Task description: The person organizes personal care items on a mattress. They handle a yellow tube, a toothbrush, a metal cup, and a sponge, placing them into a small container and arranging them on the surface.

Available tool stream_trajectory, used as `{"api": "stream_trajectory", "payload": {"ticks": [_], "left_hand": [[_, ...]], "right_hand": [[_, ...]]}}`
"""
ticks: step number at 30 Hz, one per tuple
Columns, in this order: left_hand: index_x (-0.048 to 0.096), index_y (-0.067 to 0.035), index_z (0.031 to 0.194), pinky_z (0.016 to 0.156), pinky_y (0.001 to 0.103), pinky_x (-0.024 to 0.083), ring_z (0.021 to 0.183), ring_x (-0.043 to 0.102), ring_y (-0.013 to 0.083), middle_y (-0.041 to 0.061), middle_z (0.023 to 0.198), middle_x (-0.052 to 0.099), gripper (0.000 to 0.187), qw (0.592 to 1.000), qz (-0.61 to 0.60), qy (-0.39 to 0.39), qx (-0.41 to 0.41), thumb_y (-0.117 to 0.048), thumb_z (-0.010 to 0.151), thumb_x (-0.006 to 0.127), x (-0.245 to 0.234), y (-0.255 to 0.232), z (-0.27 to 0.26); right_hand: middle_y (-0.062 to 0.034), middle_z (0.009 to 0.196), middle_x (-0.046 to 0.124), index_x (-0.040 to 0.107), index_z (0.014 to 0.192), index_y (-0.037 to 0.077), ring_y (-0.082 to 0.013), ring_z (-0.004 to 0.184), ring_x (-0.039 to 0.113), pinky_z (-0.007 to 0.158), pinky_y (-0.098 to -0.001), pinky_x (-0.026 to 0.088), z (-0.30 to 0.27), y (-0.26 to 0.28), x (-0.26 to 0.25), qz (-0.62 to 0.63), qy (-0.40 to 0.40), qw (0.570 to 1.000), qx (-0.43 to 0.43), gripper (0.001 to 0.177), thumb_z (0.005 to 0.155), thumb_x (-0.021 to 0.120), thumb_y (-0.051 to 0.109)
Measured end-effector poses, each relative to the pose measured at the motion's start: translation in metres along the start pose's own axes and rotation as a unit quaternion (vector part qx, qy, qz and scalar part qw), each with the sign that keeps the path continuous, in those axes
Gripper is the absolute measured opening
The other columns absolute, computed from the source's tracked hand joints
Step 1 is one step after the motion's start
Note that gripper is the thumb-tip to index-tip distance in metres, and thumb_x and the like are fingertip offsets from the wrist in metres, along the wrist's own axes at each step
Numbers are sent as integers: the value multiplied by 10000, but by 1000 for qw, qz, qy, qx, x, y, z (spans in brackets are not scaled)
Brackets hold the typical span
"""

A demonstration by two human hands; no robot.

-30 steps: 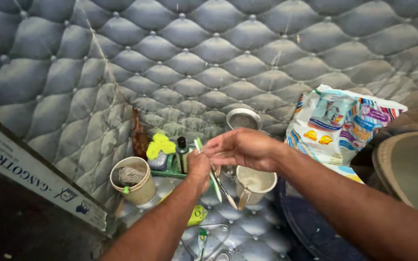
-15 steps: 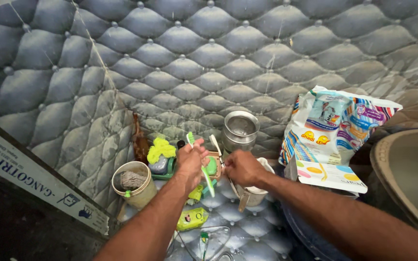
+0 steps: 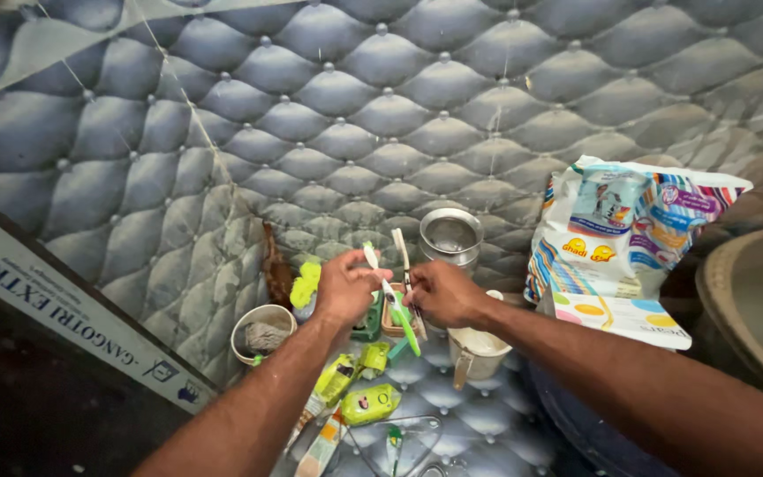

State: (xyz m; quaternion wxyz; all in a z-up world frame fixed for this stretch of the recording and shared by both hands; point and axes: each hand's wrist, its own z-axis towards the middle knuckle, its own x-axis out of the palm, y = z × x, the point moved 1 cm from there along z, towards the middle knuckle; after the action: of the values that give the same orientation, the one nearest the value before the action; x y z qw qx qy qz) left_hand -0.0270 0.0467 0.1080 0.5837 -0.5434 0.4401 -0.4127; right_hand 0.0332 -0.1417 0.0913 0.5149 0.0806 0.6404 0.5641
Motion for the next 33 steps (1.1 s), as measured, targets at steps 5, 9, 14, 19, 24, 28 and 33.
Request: {"api": "stream_trajectory", "payload": {"ticks": [5, 9, 14, 19, 24, 28, 33], "left_hand": [[744, -7, 1041, 695, 284, 546, 782, 729, 132, 69, 880, 793, 236, 963, 257, 12, 82, -69, 822, 805, -20, -44, 16], [646, 1, 1041, 562, 324, 558, 659, 722, 165, 130, 802, 762, 273, 981, 183, 48, 49, -10, 816, 800, -31, -82, 46], [607, -144, 1138, 476, 340, 546, 615, 705, 170, 85, 775, 744, 411, 970, 231, 68, 20, 38, 789, 724, -35, -118, 49], [688, -77, 1178, 496, 324, 577, 641, 735, 172, 92, 831, 764, 343, 957, 264, 117, -5, 22, 851, 719, -33, -114, 38], [672, -90, 1159, 492, 335, 588, 631, 736, 176, 96, 822, 752, 324, 950, 286, 125, 17, -29, 844, 713, -29, -120, 24], [726, -32, 1057, 540, 329, 628, 651, 753, 163, 126, 832, 773, 194, 933, 338, 119, 26, -60, 868, 691, -32, -138, 21], [758, -69, 1045, 735, 394, 608, 780, 774, 248, 175, 890, 795, 213, 883, 465, 34, 52, -172, 873, 688, -54, -136, 14]], "right_hand": [[-128, 730, 698, 663, 842, -4, -146, 693, 646, 618, -357, 535, 6, 32, -7, 42, -52, 998, 5, 159, 895, 744, 123], [-128, 773, 731, 694, 899, 17, -230, 701, 704, 649, -389, 540, 13, 77, -21, -34, -96, 995, -22, 186, 833, 778, 169], [-193, 857, 742, 714, 967, 30, -356, 819, 729, 743, -467, 551, 9, 104, -18, -113, -96, 988, -46, 210, 829, 741, 186], [-270, 937, 713, 701, 1017, 25, -459, 942, 680, 806, -550, 516, 11, 101, -4, -138, -56, 988, -41, 196, 854, 653, 123], [-265, 935, 721, 689, 998, 20, -422, 977, 711, 835, -535, 532, 19, 92, -1, -106, 2, 994, -5, 191, 865, 629, 144], [-267, 972, 712, 665, 1034, 26, -424, 1010, 698, 840, -547, 519, 24, 88, 0, -103, 27, 994, -9, 199, 887, 618, 153], [-308, 1015, 692, 653, 1130, -10, -454, 1043, 665, 894, -544, 507, 20, 83, 8, -134, 22, 991, -14, 284, 916, 624, 173]]}}
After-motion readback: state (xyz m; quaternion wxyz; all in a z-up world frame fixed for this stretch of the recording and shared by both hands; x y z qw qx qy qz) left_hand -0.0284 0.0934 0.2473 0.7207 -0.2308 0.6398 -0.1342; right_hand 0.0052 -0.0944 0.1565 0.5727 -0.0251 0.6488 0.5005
